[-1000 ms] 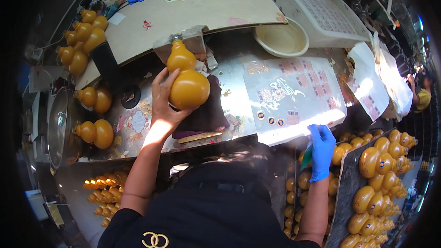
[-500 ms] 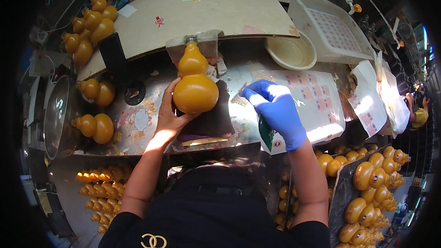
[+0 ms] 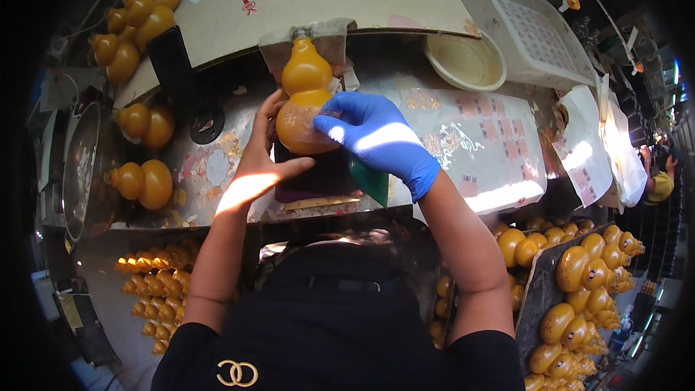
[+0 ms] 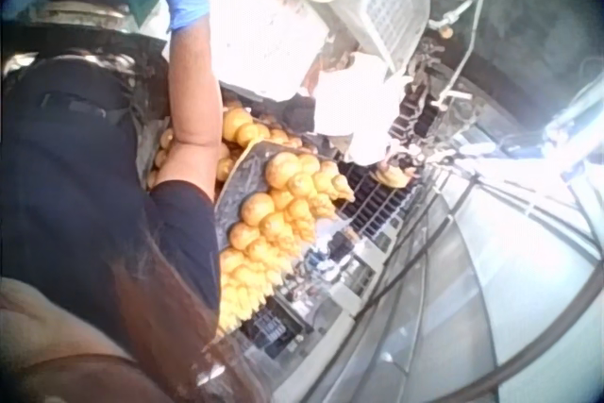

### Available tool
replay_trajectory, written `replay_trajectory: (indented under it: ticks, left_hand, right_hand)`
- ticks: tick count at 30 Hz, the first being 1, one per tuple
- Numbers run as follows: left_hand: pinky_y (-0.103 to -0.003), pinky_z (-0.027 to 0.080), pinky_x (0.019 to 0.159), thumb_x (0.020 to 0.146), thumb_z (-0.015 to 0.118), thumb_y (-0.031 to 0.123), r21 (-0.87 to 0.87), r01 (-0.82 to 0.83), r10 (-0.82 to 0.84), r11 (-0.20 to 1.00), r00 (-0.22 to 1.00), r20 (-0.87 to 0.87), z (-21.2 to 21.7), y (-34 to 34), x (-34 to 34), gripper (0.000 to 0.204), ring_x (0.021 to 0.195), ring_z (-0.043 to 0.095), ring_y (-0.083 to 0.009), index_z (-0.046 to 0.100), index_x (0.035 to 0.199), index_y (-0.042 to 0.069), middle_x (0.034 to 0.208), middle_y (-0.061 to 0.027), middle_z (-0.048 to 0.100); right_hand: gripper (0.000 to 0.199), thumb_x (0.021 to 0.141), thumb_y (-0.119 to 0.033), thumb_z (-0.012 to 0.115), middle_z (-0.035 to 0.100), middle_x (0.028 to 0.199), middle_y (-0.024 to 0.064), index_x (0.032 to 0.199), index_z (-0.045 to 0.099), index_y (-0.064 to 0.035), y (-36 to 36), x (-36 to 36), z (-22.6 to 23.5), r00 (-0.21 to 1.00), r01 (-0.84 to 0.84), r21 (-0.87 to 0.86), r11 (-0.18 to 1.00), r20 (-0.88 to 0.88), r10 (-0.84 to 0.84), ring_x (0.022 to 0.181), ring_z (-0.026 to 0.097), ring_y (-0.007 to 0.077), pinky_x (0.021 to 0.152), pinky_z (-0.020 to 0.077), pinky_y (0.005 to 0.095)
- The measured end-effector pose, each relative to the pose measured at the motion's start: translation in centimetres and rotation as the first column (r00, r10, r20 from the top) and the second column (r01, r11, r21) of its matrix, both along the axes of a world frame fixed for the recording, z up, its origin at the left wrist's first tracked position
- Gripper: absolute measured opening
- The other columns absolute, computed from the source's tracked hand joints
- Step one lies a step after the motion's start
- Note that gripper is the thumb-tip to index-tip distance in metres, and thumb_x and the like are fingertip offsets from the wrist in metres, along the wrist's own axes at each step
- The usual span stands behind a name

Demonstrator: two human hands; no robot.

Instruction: The person scrubs the surface of yellow gourd-shaped objects using a green sponge. They handle the gourds one at a time, wiping them thoroughly before placing them on a nearby table. The person also moves stacks of paper and wipes the work surface during the process.

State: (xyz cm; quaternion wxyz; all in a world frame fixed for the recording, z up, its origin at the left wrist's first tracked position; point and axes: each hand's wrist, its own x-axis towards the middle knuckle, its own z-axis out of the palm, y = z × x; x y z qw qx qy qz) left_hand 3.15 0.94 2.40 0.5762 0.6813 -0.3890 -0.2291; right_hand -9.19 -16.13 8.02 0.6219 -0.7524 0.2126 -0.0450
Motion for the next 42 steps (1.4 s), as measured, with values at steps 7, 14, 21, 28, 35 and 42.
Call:
replay_trajectory:
  ticks: [7,14,21,28,35,42]
  left_hand:
    - [-0.035,0.032,0.108,0.087,0.067,0.019,-0.108,0.007,-0.048,0.994,0.925,-0.376,0.1,-0.8,0.9,0.07,0.131,0.039,-0.0267,0.028,0.142,0.003,0.14,-0.0176,0.039]
    - [-0.036,0.029,0.11,0.086,0.068,0.028,-0.145,0.008,-0.066,0.989,0.912,-0.404,0.2,-0.9,0.2,0.075,0.132,0.038,-0.0258,0.027,0.143,0.002,0.142,-0.0171,0.037]
    - [-0.036,0.03,0.11,0.085,0.07,0.03,-0.131,-0.003,-0.049,0.991,0.918,-0.393,0.5,-0.9,-0.1,0.078,0.132,0.039,-0.0253,0.027,0.144,0.003,0.142,-0.0163,0.038]
    - [-0.034,0.029,0.11,0.09,0.062,0.041,-0.127,0.014,-0.061,0.992,0.927,-0.37,0.1,-0.6,0.2,0.073,0.132,0.038,-0.0242,0.03,0.143,0.003,0.143,-0.0154,0.038]
    - [-0.033,0.032,0.106,0.098,0.047,0.041,-0.058,-0.034,0.015,0.998,0.954,-0.299,-0.3,0.4,1.3,0.057,0.126,0.044,-0.0191,0.034,0.143,0.009,0.137,-0.0111,0.046]
    - [-0.031,0.032,0.106,0.099,0.047,0.036,-0.069,-0.01,-0.009,0.998,0.961,-0.277,-0.4,0.0,0.8,0.053,0.124,0.045,-0.0189,0.035,0.143,0.01,0.134,-0.0129,0.049]
  right_hand:
    - [0.03,0.078,-0.022,0.076,0.052,0.067,-0.001,0.094,0.058,-0.0029,0.1,-0.3,-1.0,0.997,0.067,-0.038,0.997,0.029,-0.066,0.062,0.046,0.0063,0.058,0.0406,0.0236]
    - [0.039,0.09,-0.021,0.046,0.055,0.13,0.0117,0.127,0.056,-0.0156,-10.2,-2.7,-10.2,0.964,0.151,-0.718,0.68,-0.046,-0.262,0.11,0.057,0.0333,0.095,0.0453,0.0402]
    - [0.048,0.089,-0.01,0.038,0.04,0.145,0.0058,0.135,0.048,-0.0203,-12.3,-4.8,-11.1,0.894,-0.13,-0.78,0.612,-0.359,-0.269,0.12,0.051,0.0294,0.1,0.0421,0.0386]
    - [0.048,0.088,-0.009,0.041,0.046,0.14,0.0059,0.133,0.051,-0.0196,-12.1,-9.1,-11.1,0.905,-0.037,-0.78,0.625,-0.291,-0.311,0.118,0.053,0.0295,0.098,0.043,0.0368]
    - [0.045,0.089,-0.013,0.041,0.052,0.131,0.0097,0.132,0.052,-0.0222,-11.8,-8.8,-11.2,0.931,-0.015,-0.838,0.546,-0.21,-0.297,0.113,0.056,0.0303,0.095,0.0447,0.0394]
    - [0.046,0.09,-0.013,0.039,0.062,0.111,0.0135,0.13,0.054,-0.027,-12.1,-3.6,-10.7,0.891,-0.141,-0.848,0.51,-0.333,-0.308,0.1,0.06,0.0325,0.086,0.0484,0.0419]
